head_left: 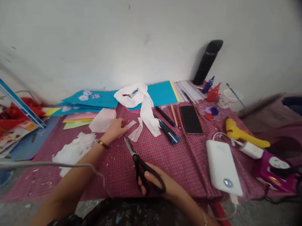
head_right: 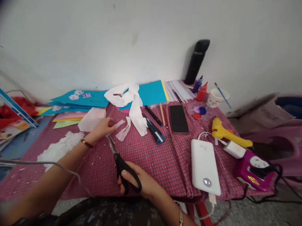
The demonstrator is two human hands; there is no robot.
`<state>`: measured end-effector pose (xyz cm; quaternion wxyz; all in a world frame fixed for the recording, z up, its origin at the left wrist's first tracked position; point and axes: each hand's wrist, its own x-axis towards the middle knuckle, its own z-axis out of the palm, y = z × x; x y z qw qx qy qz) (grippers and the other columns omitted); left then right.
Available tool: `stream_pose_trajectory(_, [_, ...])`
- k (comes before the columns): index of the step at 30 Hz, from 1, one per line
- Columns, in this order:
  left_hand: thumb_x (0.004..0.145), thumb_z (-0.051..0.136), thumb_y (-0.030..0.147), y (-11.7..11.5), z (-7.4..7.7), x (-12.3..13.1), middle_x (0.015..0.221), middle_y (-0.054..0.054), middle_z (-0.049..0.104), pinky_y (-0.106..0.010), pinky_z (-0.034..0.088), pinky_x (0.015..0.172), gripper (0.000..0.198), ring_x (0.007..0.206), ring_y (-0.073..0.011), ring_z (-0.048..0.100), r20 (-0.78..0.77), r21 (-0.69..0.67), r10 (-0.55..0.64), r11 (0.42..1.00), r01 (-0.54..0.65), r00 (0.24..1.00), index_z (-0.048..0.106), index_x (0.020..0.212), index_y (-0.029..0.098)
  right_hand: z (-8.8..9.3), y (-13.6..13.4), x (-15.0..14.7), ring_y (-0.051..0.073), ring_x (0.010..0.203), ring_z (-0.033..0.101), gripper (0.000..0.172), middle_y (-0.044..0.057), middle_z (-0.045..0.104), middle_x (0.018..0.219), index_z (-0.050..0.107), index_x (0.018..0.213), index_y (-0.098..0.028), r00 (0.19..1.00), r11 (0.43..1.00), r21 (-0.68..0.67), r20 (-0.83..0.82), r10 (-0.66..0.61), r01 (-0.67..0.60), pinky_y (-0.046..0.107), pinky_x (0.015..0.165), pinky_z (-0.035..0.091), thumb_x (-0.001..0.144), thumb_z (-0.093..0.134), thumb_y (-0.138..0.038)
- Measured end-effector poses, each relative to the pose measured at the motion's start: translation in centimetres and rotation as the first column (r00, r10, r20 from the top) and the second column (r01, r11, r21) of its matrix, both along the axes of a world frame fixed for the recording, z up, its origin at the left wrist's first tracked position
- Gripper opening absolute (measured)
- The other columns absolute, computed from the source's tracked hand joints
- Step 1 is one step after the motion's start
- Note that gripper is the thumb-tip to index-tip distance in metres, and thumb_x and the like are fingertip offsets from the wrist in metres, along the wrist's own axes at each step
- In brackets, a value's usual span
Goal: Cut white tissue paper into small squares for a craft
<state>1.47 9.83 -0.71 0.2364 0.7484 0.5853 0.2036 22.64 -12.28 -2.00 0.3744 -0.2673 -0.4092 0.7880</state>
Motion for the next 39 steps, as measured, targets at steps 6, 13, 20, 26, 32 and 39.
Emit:
stream_pose_trajectory(6, [0.063, 0.075, 0.038, -0.7, 0.4, 0.0, 0.052, 0.003, 0.051, -0.024, 0.028, 0.051, 0.027, 0.050, -0.0122, 0.043, 0.106, -0.308, 0.078, 0.951, -0.042, 0.991, 0.055, 0.060, 0.019, -0.6, -0.1, 0.3, 0.008, 0.060, 0.052, 0.061, 0.000, 0.057, 0.080, 0.054, 0.103, -0.016, 0.999, 0.998, 0.055, 0.015, 0.039, -0.040, 0.022, 0.057, 0.038, 0.083, 0.059, -0.074])
stream_pose_trajectory(13, [0.060, 0.081, 0.033, -5.7, 4.9, -2.7, 0.085, -0.007, 0.071, -0.027, 0.046, 0.069, 0.029, 0.073, -0.0157, 0.061, 0.616, -0.381, 0.221, 0.924, 0.040, 0.756, 0.057, 0.066, 0.017, 0.2, -0.5, 0.3, 0.013, 0.077, 0.053, 0.069, 0.002, 0.055, 0.090, 0.052, 0.113, -0.016, 0.999, 0.990, 0.133, -0.022, 0.037, -0.034, 0.028, 0.072, 0.040, 0.081, 0.058, -0.077])
stream_pose_trajectory(20, [0.073, 0.071, 0.023, -12.6, 8.5, -8.0, 0.089, -0.006, 0.069, -0.031, 0.045, 0.085, 0.017, 0.089, -0.0202, 0.062, 0.307, -0.132, -0.075, 0.984, 0.120, 0.949, 0.057, 0.065, 0.019, 1.7, 0.4, -2.5, 0.014, 0.077, 0.052, 0.069, 0.002, 0.056, 0.084, 0.052, 0.107, -0.016, 0.970, 0.961, 0.169, 0.146, 0.195, -0.218, 0.029, 0.069, 0.039, 0.082, 0.052, -0.080])
stream_pose_trajectory(26, [0.076, 0.062, 0.025, -15.8, 8.1, -12.3, 0.081, -0.003, 0.064, -0.031, 0.044, 0.082, 0.010, 0.081, -0.0199, 0.058, 0.092, -0.049, -0.105, 0.993, 0.109, 0.990, 0.054, 0.069, 0.022, 2.6, 1.7, -6.5, 0.013, 0.069, 0.050, 0.069, -0.001, 0.054, 0.076, 0.052, 0.105, -0.017, 0.924, 0.919, 0.165, 0.210, 0.321, -0.357, 0.027, 0.061, 0.036, 0.080, 0.052, -0.082])
stream_pose_trajectory(32, [0.079, 0.063, 0.028, -17.1, 7.3, -16.4, 0.079, -0.003, 0.067, -0.029, 0.044, 0.074, 0.008, 0.075, -0.0196, 0.060, 0.102, -0.015, -0.036, 0.999, 0.038, 0.994, 0.063, 0.074, 0.022, 2.7, 2.3, -9.6, 0.011, 0.063, 0.050, 0.067, -0.003, 0.053, 0.070, 0.053, 0.105, -0.017, 0.900, 0.904, 0.176, 0.282, 0.332, -0.389, 0.026, 0.058, 0.036, 0.081, 0.053, -0.080])
stream_pose_trajectory(39, [0.081, 0.064, 0.030, -17.7, 6.7, -18.4, 0.079, -0.003, 0.069, -0.029, 0.043, 0.074, 0.009, 0.076, -0.0200, 0.061, 0.127, -0.005, -0.005, 1.000, 0.006, 0.992, 0.066, 0.077, 0.022, 2.7, 2.4, -11.8, 0.011, 0.061, 0.050, 0.064, -0.003, 0.053, 0.067, 0.055, 0.102, -0.016, 0.896, 0.904, 0.175, 0.296, 0.330, -0.391, 0.025, 0.056, 0.037, 0.083, 0.055, -0.077])
